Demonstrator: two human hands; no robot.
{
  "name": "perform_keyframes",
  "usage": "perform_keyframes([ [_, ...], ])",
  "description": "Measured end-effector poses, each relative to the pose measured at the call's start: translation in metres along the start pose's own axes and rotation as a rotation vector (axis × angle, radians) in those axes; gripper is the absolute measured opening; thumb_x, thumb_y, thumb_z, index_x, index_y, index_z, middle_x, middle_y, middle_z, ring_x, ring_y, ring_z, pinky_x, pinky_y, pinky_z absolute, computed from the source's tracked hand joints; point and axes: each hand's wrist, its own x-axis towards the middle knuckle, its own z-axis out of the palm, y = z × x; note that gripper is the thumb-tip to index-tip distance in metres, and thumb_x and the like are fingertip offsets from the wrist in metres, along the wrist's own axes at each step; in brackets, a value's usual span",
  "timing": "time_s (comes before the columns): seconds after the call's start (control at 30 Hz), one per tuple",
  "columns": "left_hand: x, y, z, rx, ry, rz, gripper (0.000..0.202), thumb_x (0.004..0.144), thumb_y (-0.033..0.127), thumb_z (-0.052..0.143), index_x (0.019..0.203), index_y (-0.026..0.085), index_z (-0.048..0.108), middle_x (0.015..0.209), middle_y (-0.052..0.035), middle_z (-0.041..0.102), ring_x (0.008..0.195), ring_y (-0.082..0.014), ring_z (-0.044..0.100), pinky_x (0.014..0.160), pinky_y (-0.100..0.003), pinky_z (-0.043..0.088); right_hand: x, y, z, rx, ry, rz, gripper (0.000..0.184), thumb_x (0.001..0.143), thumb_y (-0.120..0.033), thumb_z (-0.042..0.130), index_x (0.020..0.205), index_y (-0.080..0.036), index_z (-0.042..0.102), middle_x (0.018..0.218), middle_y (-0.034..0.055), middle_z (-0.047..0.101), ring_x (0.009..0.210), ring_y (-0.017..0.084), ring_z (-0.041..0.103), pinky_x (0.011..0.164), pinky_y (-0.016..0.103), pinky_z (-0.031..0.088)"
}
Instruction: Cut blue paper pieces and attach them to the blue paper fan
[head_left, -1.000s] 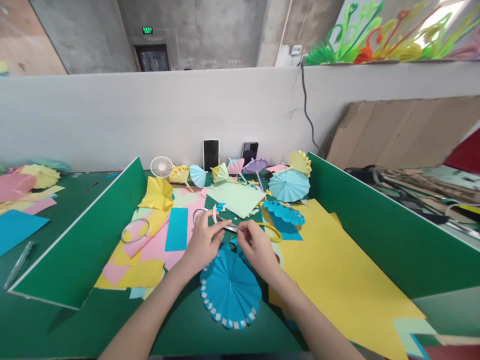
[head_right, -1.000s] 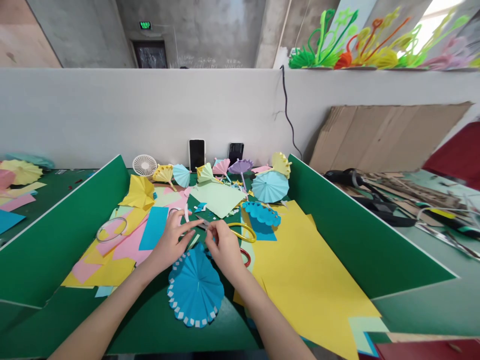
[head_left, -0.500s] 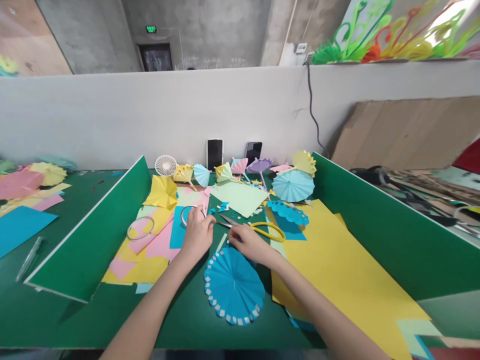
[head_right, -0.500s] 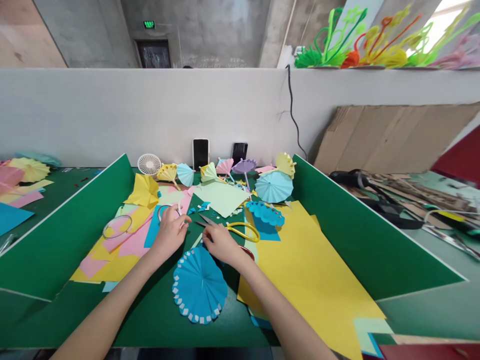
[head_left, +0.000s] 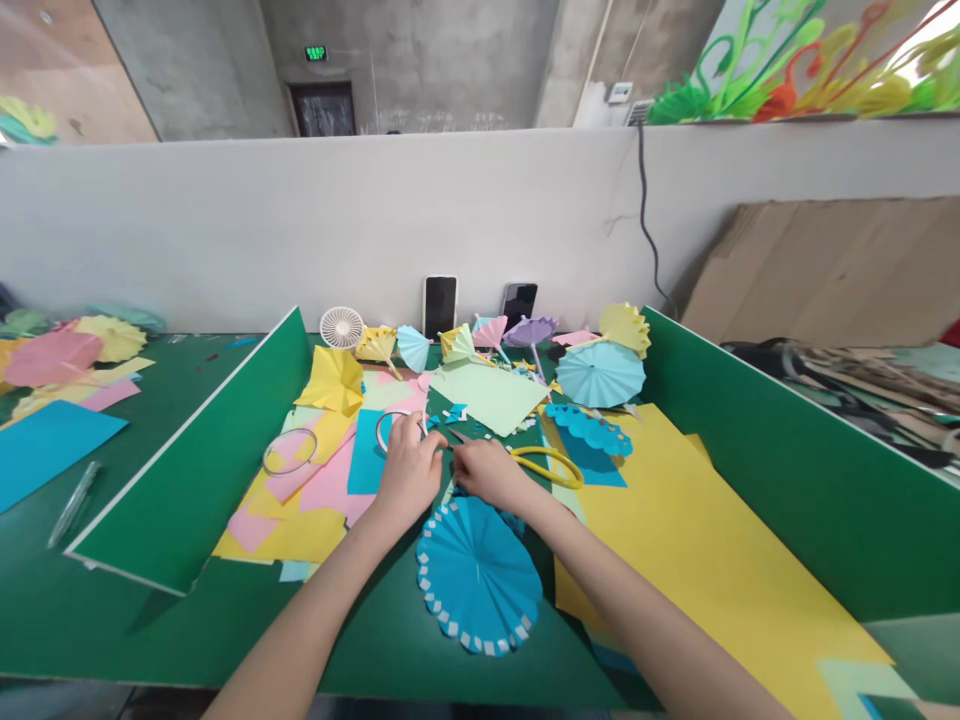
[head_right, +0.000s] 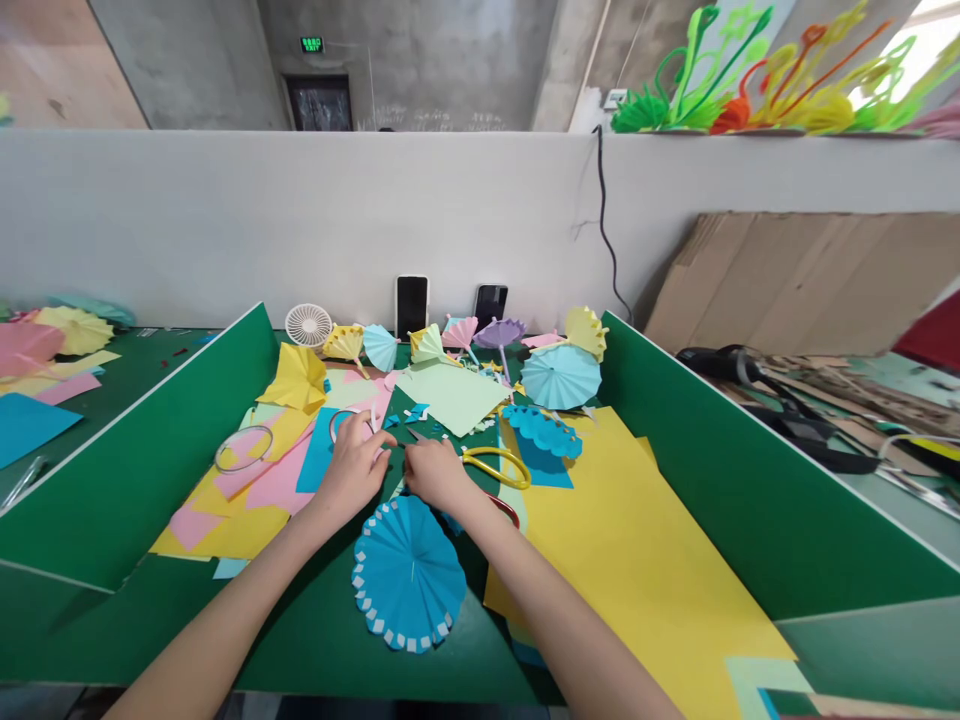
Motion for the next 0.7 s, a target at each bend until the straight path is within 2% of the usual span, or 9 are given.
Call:
perform_keyframes([
  [0.13, 0.000, 0.000, 0.000, 0.006, 0.004, 0.002, 0.016, 0.071, 0.009, 0.047, 0.078, 0.017, 0.058, 0.100, -0.0085, 0.038, 0.101, -0.0254, 0.038, 0.087, -0.042, 0.037, 0.000, 0.000, 0.001, -0.011, 0.003, 0.026, 0.019, 0.072, -0.013, 0.041, 0.077, -0.013, 0.058, 0.081, 0.0110, 0.063, 0.081, 0.023, 0.056, 0.068, 0.031, 0.035],
  [0.23, 0.000, -0.001, 0.001, 0.005, 0.005, 0.008, 0.016, 0.071, 0.009, 0.046, 0.078, 0.017, 0.058, 0.100, -0.0085, 0.038, 0.101, -0.0250, 0.038, 0.087, -0.041, 0.038, -0.002, 0.002, 0.001, -0.006, 0.021, 0.072, 0.017, 0.073, -0.019, 0.044, 0.083, -0.012, 0.056, 0.085, 0.0117, 0.062, 0.084, 0.024, 0.055, 0.068, 0.030, 0.035],
  [0.33, -0.001, -0.001, 0.001, 0.004, 0.006, 0.011, 0.016, 0.071, 0.010, 0.046, 0.079, 0.017, 0.058, 0.100, -0.0088, 0.038, 0.101, -0.0248, 0.038, 0.087, -0.041, 0.038, -0.005, 0.002, 0.001, 0.040, 0.043, 0.098, 0.017, 0.073, -0.025, 0.049, 0.085, -0.013, 0.055, 0.086, 0.0101, 0.061, 0.083, 0.022, 0.055, 0.066, 0.028, 0.035],
  [0.4, -0.001, -0.001, 0.000, 0.006, 0.007, 0.011, 0.016, 0.072, 0.010, 0.045, 0.079, 0.017, 0.057, 0.100, -0.0086, 0.038, 0.101, -0.0247, 0.038, 0.087, -0.041, 0.038, -0.006, 0.002, 0.002, 0.066, 0.052, 0.092, 0.014, 0.073, -0.023, 0.049, 0.082, -0.014, 0.055, 0.085, 0.0082, 0.062, 0.083, 0.021, 0.055, 0.066, 0.027, 0.034],
  [0.57, -0.001, -0.002, 0.000, 0.016, 0.011, 0.014, 0.016, 0.072, 0.010, 0.046, 0.080, 0.017, 0.057, 0.101, -0.0089, 0.038, 0.101, -0.0252, 0.038, 0.087, -0.042, 0.037, -0.005, 0.005, 0.010, 0.108, 0.122, 0.114, 0.016, 0.078, -0.015, 0.039, 0.085, -0.015, 0.054, 0.084, 0.0072, 0.062, 0.080, 0.018, 0.056, 0.065, 0.025, 0.034],
  [0.7, -0.001, -0.002, -0.001, 0.017, 0.019, 0.015, 0.017, 0.072, 0.011, 0.046, 0.082, 0.018, 0.057, 0.101, -0.0091, 0.038, 0.101, -0.0253, 0.037, 0.087, -0.042, 0.037, -0.002, 0.010, 0.015, 0.195, 0.196, 0.129, 0.020, 0.081, -0.015, 0.034, 0.082, -0.014, 0.054, 0.083, 0.0081, 0.060, 0.076, 0.016, 0.055, 0.064, 0.022, 0.035],
])
